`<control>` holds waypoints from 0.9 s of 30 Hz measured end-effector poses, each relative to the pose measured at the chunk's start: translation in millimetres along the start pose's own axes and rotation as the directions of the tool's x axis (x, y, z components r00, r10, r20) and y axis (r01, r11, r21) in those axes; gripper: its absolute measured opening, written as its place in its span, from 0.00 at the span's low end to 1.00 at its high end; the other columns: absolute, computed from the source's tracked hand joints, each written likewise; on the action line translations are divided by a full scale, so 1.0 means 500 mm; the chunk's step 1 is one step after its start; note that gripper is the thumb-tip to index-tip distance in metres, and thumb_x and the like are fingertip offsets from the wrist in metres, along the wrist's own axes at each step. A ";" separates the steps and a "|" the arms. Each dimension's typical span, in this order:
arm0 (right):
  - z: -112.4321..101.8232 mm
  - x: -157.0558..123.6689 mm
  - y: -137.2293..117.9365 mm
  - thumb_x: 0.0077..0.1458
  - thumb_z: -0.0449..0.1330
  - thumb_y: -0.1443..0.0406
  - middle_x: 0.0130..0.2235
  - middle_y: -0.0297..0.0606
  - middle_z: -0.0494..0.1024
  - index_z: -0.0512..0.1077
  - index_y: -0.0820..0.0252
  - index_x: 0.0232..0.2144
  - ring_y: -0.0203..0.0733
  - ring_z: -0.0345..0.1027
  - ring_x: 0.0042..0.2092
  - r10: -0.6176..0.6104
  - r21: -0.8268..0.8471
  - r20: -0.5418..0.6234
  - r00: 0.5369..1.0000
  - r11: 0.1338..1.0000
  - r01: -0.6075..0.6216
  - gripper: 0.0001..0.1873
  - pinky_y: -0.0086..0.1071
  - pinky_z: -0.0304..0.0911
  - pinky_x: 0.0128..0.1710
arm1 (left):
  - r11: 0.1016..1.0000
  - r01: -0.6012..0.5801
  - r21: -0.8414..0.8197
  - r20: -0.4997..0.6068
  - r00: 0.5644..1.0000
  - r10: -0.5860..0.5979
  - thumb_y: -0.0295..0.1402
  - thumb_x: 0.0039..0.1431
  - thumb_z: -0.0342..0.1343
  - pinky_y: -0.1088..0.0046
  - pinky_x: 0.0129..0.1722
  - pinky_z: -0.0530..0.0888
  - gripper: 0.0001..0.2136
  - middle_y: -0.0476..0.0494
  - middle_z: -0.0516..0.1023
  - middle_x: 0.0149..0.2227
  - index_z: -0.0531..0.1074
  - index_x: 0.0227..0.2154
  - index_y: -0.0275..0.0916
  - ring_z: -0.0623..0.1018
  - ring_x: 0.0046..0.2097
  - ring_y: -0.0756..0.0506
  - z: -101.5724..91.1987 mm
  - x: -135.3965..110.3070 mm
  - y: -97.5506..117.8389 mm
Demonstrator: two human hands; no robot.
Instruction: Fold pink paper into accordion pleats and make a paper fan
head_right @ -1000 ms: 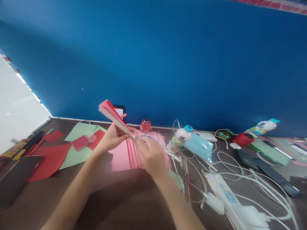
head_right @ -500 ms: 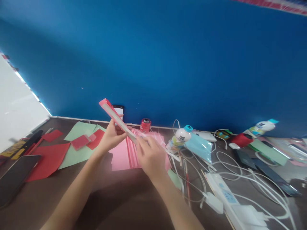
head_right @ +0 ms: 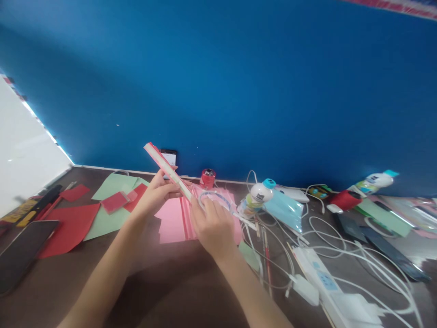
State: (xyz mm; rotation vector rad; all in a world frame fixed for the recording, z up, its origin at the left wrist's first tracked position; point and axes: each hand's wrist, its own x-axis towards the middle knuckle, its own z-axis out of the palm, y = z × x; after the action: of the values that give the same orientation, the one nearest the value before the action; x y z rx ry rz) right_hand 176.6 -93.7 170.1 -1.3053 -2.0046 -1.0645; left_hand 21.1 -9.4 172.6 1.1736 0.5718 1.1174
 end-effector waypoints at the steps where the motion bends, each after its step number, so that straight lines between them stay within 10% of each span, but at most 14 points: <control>1: 0.001 -0.002 0.000 0.51 0.59 0.69 0.30 0.39 0.75 0.76 0.60 0.37 0.37 0.66 0.32 -0.006 -0.018 -0.005 1.000 1.000 0.006 0.09 0.27 0.55 0.30 | 1.000 0.016 -0.020 -0.003 1.000 -0.016 0.27 0.51 0.55 0.58 0.42 0.74 0.24 0.43 0.75 0.35 0.55 0.51 0.39 0.77 0.40 0.43 0.000 0.001 -0.001; 27: 0.008 -0.014 0.015 0.51 0.60 0.73 0.32 0.39 0.76 0.73 0.57 0.44 0.32 0.64 0.27 -0.135 -0.160 -0.042 0.990 0.979 0.127 0.17 0.26 0.55 0.26 | 1.000 -0.022 -0.016 -0.060 0.998 0.021 0.38 0.53 0.57 0.60 0.39 0.75 0.21 0.40 0.76 0.36 0.58 0.47 0.38 0.78 0.40 0.42 0.000 0.007 -0.011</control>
State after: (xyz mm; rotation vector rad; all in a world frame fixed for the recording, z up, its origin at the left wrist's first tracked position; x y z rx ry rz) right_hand 186.1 -92.4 165.0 -1.2214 -2.0247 -1.3285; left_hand 24.6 -6.2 168.4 1.1372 0.5968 1.1766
